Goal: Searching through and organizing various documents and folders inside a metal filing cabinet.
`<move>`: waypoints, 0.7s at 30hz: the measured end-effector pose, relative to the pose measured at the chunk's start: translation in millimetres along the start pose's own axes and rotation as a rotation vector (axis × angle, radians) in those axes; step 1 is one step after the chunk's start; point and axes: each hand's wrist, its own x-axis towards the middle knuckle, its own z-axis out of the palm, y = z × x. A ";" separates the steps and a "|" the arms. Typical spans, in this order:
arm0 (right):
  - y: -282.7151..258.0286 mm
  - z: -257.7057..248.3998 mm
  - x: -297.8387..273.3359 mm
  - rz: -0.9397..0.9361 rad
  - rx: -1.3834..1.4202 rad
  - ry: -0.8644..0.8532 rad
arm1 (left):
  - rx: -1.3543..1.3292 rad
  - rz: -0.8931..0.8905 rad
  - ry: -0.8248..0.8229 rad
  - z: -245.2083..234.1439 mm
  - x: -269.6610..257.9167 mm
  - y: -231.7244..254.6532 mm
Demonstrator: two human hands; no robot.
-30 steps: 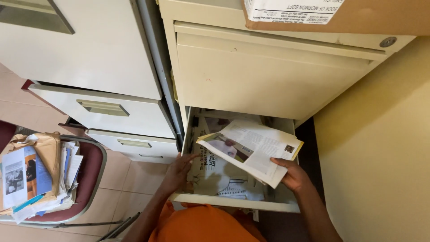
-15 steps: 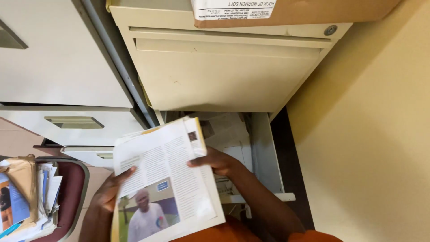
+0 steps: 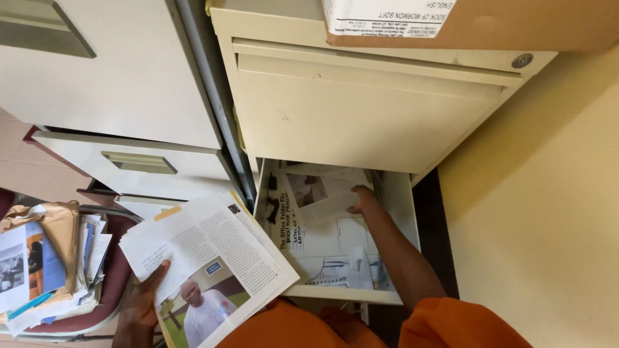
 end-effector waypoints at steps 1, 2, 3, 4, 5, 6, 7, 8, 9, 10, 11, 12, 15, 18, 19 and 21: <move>1.5 1.1 -2.7 0.000 -0.003 -0.003 | 0.000 0.004 0.003 -6.4 7.9 -1.1; 4.9 -1.5 -5.4 -0.021 -0.006 0.039 | 0.054 0.007 0.014 -12.9 14.5 -3.8; 8.2 -4.3 -7.8 -0.041 -0.010 0.081 | 0.109 0.011 0.026 -19.3 21.2 -6.7; 10.9 -2.4 -3.7 -0.040 -0.012 0.082 | 0.108 0.009 0.028 -21.0 23.1 -7.3; 13.4 -0.8 0.5 -0.032 0.067 0.119 | 0.144 0.011 0.037 -22.6 24.8 -8.0; 16.4 -0.5 4.5 -0.024 0.150 0.158 | 0.183 0.011 0.042 -23.6 27.6 -8.0; 24.6 -1.3 24.1 -0.021 0.152 0.160 | 0.185 0.007 0.041 -17.1 26.5 -5.6; 30.2 0.4 43.6 -0.039 0.218 0.143 | 0.190 -0.016 0.053 -9.8 27.2 -2.1; 35.8 2.4 63.0 -0.056 0.284 0.125 | 0.195 -0.039 0.064 -2.5 28.0 1.6; 38.7 8.2 56.0 -0.055 0.283 0.124 | 0.195 -0.039 0.066 1.7 28.3 3.0; 42.0 14.3 49.1 -0.071 0.305 0.091 | 0.188 -0.023 0.045 5.6 28.9 4.5; 46.6 19.7 42.4 -0.086 0.323 0.059 | 0.179 -0.008 0.028 8.4 27.5 4.6; 52.5 32.6 64.9 -0.073 0.435 -0.206 | 0.152 -0.051 0.045 12.2 30.4 6.4; 55.0 57.9 86.7 -0.054 0.604 -0.429 | 0.223 -0.122 0.118 12.2 35.1 4.0; 57.1 66.7 82.9 -0.055 0.603 -0.431 | 0.222 -0.120 0.118 13.9 34.9 4.2; 60.1 85.2 75.4 -0.069 0.642 -0.345 | 0.203 -0.162 0.151 17.5 34.2 3.3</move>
